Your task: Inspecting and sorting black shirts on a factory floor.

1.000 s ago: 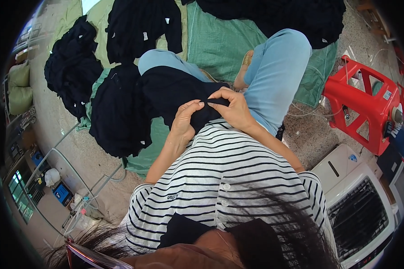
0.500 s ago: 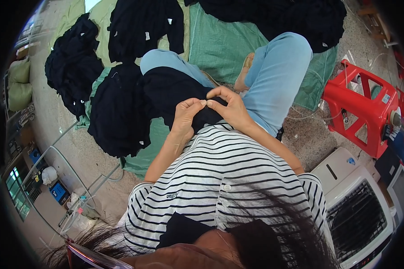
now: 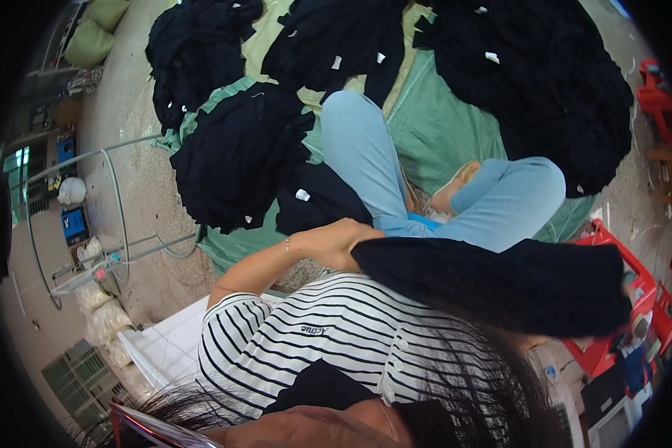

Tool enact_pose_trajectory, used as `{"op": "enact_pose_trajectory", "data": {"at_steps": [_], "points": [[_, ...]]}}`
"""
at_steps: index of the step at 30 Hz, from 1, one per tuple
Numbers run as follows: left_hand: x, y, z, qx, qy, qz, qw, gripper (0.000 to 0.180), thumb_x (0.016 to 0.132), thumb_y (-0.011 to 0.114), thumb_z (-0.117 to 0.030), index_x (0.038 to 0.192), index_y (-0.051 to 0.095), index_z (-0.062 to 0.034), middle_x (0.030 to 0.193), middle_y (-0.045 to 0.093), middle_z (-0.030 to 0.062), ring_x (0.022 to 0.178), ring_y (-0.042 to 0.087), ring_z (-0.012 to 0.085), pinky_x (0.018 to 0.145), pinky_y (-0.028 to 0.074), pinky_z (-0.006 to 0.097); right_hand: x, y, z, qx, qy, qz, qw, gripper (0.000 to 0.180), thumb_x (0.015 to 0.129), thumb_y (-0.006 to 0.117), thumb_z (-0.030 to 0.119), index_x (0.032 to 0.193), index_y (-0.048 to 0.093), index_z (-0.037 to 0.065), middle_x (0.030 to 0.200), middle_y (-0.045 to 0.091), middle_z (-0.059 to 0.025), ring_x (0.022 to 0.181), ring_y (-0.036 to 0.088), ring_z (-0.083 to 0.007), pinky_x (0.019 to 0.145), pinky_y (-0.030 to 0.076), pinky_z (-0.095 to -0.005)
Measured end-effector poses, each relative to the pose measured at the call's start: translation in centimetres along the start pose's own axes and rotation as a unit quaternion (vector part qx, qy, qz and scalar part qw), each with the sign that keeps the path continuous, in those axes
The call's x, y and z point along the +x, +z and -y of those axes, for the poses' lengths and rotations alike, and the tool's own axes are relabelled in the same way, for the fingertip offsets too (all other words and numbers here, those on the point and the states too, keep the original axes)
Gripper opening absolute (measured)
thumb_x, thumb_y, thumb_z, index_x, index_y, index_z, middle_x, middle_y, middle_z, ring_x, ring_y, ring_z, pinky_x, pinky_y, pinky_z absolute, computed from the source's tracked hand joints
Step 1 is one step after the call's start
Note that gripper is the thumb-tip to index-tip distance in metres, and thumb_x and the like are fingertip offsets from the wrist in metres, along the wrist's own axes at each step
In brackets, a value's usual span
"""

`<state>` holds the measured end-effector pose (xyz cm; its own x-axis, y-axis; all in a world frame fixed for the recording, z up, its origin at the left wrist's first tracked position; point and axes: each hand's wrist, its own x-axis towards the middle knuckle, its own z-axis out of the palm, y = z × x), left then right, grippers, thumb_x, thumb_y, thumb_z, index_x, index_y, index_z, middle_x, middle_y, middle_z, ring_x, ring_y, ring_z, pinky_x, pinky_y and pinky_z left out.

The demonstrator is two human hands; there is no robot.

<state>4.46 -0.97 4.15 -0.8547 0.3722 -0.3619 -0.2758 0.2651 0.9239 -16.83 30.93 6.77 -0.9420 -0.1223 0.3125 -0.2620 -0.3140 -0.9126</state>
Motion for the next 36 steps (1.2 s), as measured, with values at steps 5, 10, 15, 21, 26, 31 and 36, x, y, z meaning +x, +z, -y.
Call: {"op": "enact_pose_trajectory", "data": {"at_steps": [5,10,15,21,26,31,36], "points": [[-6.5,-16.4,-3.0,0.383,-0.047,-0.329,0.862,0.027,0.072,0.074,-0.019,0.093,0.069,-0.0016,0.093,0.068,0.0156,0.085,0.067,0.0313,0.076,0.052,0.037,4.3,3.1,-2.9,-0.203,0.151,0.177,0.951,0.029,0.096,0.058,0.005,0.124,0.059,0.001,0.104,0.063,-0.0058,0.093,0.059,-0.011,0.082,0.051,-0.026],[-22.4,-40.1,-4.6,0.454,0.091,-0.802,0.378,0.061,0.073,0.065,-0.002,0.132,0.049,-0.0043,0.136,0.052,0.0197,0.126,0.05,0.0329,0.108,0.036,0.036,1.6,3.8,-9.6,-0.2,0.263,0.181,0.927,0.024,0.096,0.058,0.007,0.119,0.061,-0.001,0.096,0.061,-0.0036,0.082,0.059,-0.0093,0.073,0.05,-0.0226],[-27.5,-41.7,2.0,0.512,-0.062,-0.776,0.362,0.076,0.066,0.082,-0.038,0.125,0.052,-0.0012,0.12,0.058,0.0226,0.116,0.051,0.0394,0.099,0.04,0.047,-3.7,5.2,-12.8,-0.252,0.311,0.296,0.867,0.022,0.093,0.059,0.005,0.114,0.061,-0.002,0.084,0.055,0.0001,0.071,0.053,-0.008,0.065,0.044,-0.0214],[-17.3,-30.1,21.4,0.389,-0.353,-0.592,0.612,0.132,0.05,0.089,-0.053,0.154,0.014,-0.0262,0.158,0.009,0.0289,0.147,0.008,0.0458,0.105,0.025,0.071,-10.2,2.1,-16.0,-0.423,0.331,0.393,0.746,0.02,0.085,0.066,0.006,0.103,0.063,-0.001,0.072,0.059,-0.0066,0.065,0.055,-0.0148,0.061,0.046,-0.031],[-11.1,-24.4,30.0,0.353,-0.542,-0.367,0.669,0.135,0.047,0.094,-0.041,0.15,0.007,-0.0517,0.163,-0.009,0.0078,0.149,0.001,0.0398,0.098,0.022,0.082,-12.3,2.2,-15.2,-0.531,0.31,0.423,0.666,0.022,0.081,0.07,0.013,0.101,0.065,0.004,0.081,0.066,-0.0159,0.073,0.064,-0.0318,0.066,0.05,-0.0412],[-9.0,-25.4,35.2,0.348,-0.597,-0.38,0.615,0.126,0.06,0.091,-0.031,0.147,0.004,-0.0585,0.163,-0.013,0.0039,0.149,0.002,0.0395,0.094,0.029,0.082,-12.8,2.0,-14.2,-0.579,0.296,0.43,0.626,0.021,0.08,0.072,0.01,0.099,0.064,0.004,0.083,0.066,-0.0157,0.073,0.065,-0.0322,0.067,0.05,-0.0421],[-10.9,-27.1,39.6,0.374,-0.597,-0.416,0.575,0.089,0.085,0.066,-0.007,0.154,0.015,-0.0315,0.119,0.06,0.0162,0.113,0.053,0.0302,0.082,0.045,0.051,-11.8,4.2,-13.5,-0.542,0.32,0.419,0.654,0.017,0.081,0.069,0.006,0.098,0.066,0.001,0.083,0.067,-0.0145,0.071,0.065,-0.0258,0.066,0.051,-0.0364]]}}
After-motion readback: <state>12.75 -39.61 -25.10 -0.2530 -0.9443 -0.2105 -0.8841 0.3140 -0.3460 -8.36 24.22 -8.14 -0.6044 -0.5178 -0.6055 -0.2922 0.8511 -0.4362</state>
